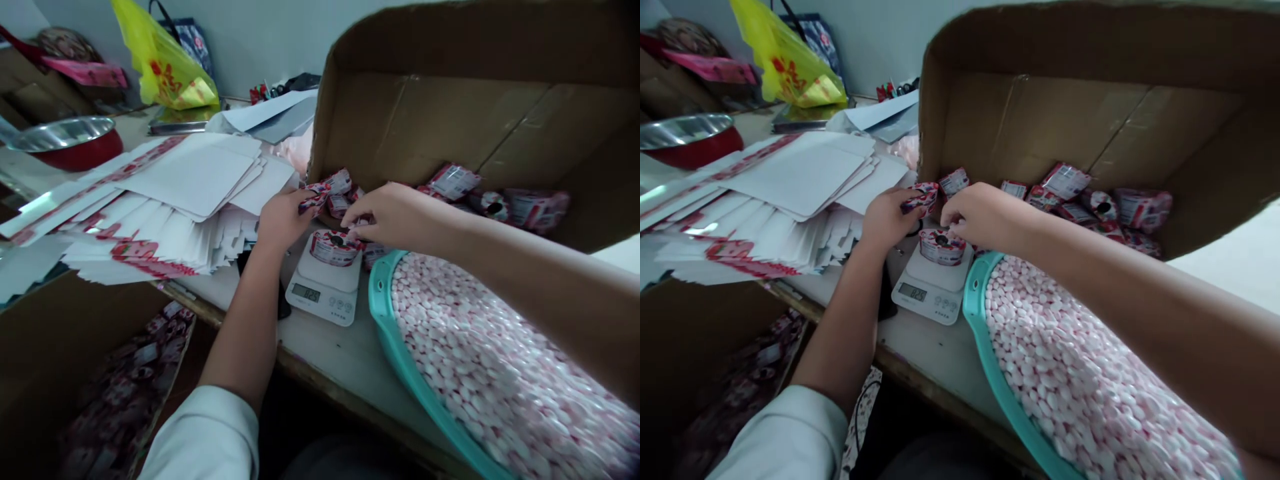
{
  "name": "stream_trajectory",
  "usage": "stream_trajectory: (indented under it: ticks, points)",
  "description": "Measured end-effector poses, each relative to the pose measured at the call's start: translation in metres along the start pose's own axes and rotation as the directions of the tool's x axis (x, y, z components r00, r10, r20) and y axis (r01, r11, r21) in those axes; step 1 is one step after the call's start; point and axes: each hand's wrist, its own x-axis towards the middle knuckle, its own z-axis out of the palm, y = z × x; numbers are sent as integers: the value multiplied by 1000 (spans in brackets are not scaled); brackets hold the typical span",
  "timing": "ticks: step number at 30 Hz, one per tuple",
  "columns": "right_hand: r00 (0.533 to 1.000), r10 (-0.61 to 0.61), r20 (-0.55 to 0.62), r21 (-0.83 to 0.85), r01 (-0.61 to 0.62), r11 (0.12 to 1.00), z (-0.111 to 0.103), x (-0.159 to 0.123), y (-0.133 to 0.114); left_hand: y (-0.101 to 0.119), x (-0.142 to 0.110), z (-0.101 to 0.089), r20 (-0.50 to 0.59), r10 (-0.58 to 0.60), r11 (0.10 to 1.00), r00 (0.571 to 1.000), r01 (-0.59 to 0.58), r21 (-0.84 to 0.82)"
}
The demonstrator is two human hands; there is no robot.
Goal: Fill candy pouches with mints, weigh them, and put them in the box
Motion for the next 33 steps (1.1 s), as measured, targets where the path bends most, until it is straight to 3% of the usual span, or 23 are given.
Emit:
stream_trajectory:
  ticks: [12, 18, 33]
  points:
    - [996, -61, 69, -15, 62, 998, 10, 15, 0, 1, 1, 1, 18, -9, 1000, 1000, 9, 4]
    - [994, -44, 102, -111, 55, 992, 10, 20, -2, -1, 2, 1, 31, -12, 1000, 999, 11, 14]
    - [999, -50, 6, -51, 50, 997, 13, 18, 2, -1, 2, 0, 22, -13, 1000, 1000, 13, -12]
